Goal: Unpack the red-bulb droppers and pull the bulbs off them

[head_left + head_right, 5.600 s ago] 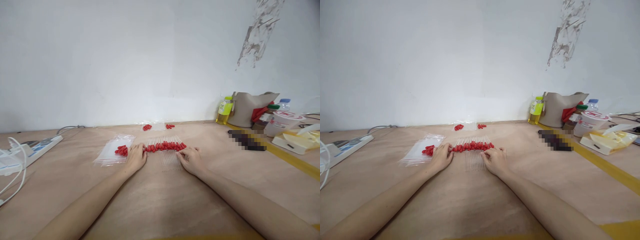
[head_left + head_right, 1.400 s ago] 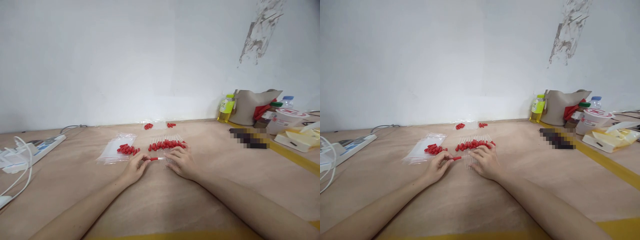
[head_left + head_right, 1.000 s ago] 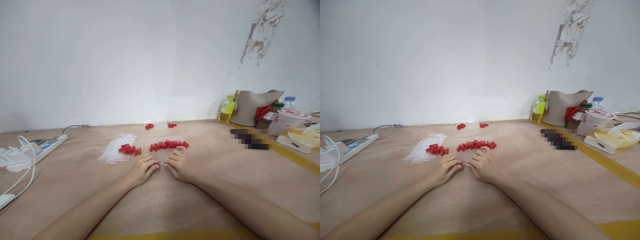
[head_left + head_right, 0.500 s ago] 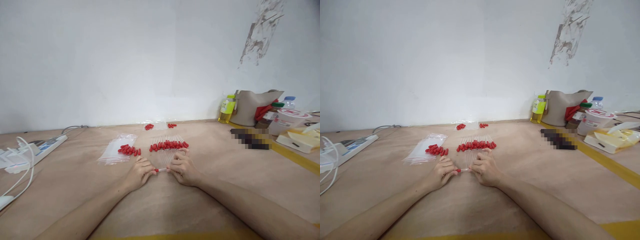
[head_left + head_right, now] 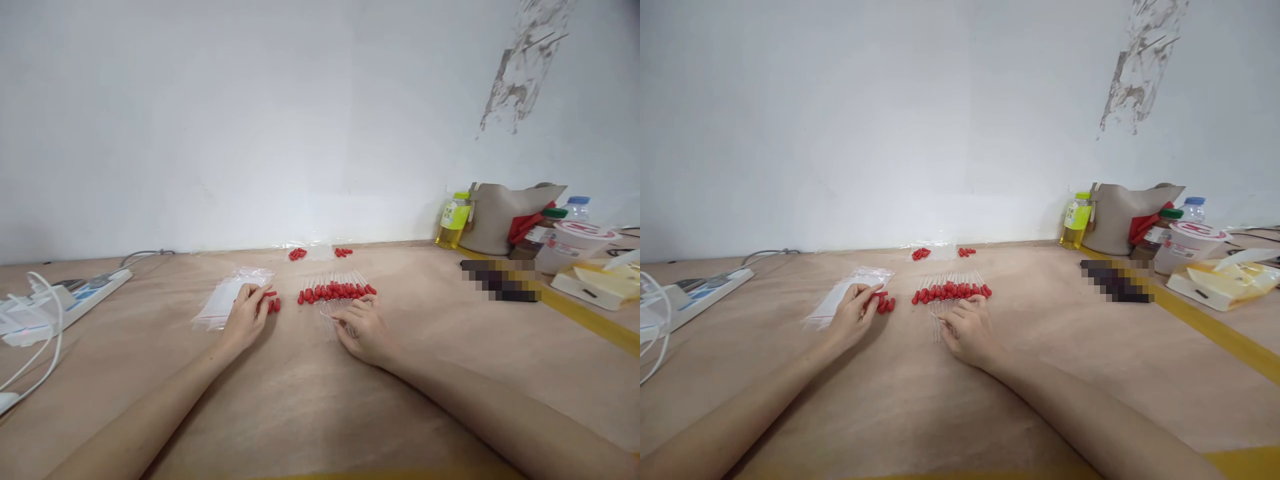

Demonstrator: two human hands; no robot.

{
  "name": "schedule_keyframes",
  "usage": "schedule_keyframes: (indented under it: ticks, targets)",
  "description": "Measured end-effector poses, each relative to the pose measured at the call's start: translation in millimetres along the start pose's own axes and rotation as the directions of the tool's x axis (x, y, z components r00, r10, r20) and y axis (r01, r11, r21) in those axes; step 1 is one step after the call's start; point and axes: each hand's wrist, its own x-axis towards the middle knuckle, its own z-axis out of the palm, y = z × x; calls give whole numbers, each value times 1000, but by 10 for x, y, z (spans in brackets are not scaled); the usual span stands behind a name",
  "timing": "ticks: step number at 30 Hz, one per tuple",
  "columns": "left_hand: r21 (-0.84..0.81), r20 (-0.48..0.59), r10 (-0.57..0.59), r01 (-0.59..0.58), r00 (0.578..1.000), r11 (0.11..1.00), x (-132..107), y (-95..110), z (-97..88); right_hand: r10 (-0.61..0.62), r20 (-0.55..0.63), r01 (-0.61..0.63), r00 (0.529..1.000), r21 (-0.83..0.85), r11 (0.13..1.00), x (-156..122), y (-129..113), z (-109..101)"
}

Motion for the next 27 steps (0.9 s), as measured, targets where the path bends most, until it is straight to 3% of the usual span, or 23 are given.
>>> schedule_keyframes:
  ticks: [5,9,12,17,24,27]
  targets:
    - [240,33,10,-18,999,971,237,-91,-42,-117,49,124,992,-149,981,173,-83,157]
    - [378,69,12,-37,998,925,246,-128,16,-149,126,177,981,-245,953,264,-139,279]
    - [397,100,6,-45,995,917,200,-160,56,-103,188,151,977,-261,953,282,-170,312]
    - [383,85,0,-32,996,923,161,-183,66,33,210,6,977,-180,984,283,-226,291]
    - [340,135,32,-77,990,937,132,-177,51,54,247,-20,967,-139,990,286,-222,290]
    - [335,110,29,-65,994,940,134,-167,46,62,253,-27,965,-141,990,279,-210,306]
